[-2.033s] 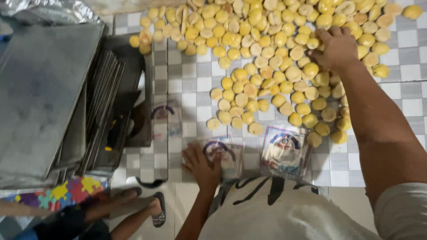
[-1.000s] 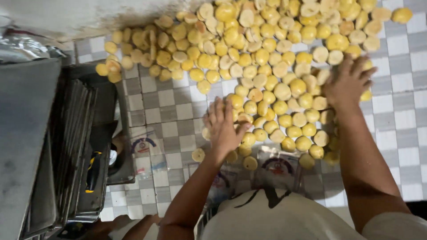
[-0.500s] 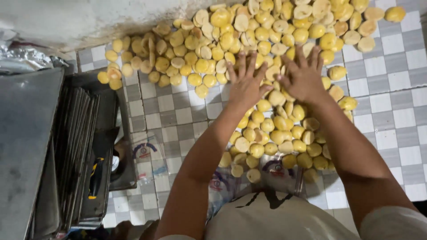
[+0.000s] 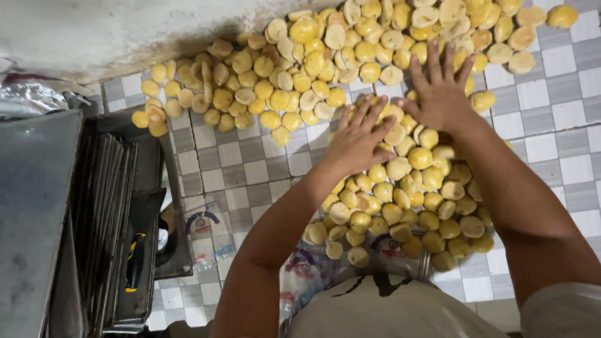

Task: Packing small yellow pastries into individual plastic bags from a large pile on a table.

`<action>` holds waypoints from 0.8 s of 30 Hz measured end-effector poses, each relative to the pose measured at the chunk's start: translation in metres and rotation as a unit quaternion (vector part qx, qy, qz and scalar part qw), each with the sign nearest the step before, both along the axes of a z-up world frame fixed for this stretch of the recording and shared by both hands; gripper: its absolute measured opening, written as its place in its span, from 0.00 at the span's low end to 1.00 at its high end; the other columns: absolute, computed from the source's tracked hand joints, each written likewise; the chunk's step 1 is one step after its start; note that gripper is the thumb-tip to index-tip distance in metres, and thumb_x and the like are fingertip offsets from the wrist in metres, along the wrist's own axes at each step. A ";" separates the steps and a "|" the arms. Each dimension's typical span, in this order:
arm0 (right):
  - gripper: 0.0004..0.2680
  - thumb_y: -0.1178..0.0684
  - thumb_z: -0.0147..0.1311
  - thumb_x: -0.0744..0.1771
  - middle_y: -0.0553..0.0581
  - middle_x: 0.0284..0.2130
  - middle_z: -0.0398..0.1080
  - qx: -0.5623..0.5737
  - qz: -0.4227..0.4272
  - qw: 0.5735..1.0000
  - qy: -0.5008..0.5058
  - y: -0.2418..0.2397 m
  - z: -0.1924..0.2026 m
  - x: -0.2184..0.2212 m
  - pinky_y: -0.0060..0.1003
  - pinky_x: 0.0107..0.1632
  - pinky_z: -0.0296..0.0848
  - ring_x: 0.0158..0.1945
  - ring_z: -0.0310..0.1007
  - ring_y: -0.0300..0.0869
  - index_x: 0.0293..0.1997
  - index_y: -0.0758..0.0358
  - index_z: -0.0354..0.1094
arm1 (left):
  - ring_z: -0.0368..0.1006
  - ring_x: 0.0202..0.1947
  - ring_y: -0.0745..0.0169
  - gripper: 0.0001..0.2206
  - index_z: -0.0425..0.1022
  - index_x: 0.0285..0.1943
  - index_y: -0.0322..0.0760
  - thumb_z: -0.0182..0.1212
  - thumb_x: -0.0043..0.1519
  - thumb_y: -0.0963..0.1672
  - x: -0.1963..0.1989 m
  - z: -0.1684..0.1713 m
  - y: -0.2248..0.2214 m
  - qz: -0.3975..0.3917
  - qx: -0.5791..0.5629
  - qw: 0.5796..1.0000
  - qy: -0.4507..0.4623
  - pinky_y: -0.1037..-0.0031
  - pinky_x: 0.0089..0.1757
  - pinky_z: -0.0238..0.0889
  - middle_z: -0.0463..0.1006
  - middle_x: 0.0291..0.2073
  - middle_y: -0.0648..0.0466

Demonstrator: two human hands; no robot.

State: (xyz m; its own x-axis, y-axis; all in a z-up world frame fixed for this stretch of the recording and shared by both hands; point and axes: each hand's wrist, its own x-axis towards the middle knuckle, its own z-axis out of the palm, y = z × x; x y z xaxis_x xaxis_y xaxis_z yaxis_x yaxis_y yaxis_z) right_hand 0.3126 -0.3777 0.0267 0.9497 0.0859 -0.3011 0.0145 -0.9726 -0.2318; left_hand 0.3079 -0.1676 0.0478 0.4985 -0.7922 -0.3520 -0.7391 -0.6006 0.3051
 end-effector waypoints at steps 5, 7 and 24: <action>0.31 0.26 0.18 0.62 0.59 0.64 0.08 0.013 0.039 0.999 0.025 -0.006 -0.001 -0.017 0.59 0.60 0.11 0.66 0.03 0.51 0.69 0.49 0.24 | 0.20 0.67 0.47 0.31 0.44 0.70 0.50 0.36 0.60 0.60 -0.002 -0.015 0.001 -0.037 -0.071 0.996 0.025 0.48 0.62 0.20 0.26 0.68 0.50; 0.30 0.27 0.22 0.63 0.57 0.64 0.07 0.017 0.054 0.998 0.034 -0.010 -0.001 -0.019 0.58 0.60 0.09 0.66 0.03 0.52 0.70 0.48 0.30 | 0.23 0.68 0.48 0.29 0.47 0.70 0.52 0.36 0.61 0.59 0.001 -0.021 -0.002 -0.042 -0.102 0.993 0.030 0.50 0.62 0.22 0.30 0.69 0.52; 0.23 0.36 0.27 0.66 0.55 0.66 0.20 0.009 0.265 0.963 -0.053 0.046 0.001 0.008 0.61 0.62 0.20 0.67 0.12 0.51 0.68 0.45 0.33 | 0.39 0.70 0.52 0.30 0.47 0.71 0.54 0.60 0.63 0.49 0.036 -0.037 0.030 0.144 -0.202 0.924 -0.290 0.55 0.59 0.51 0.47 0.69 0.55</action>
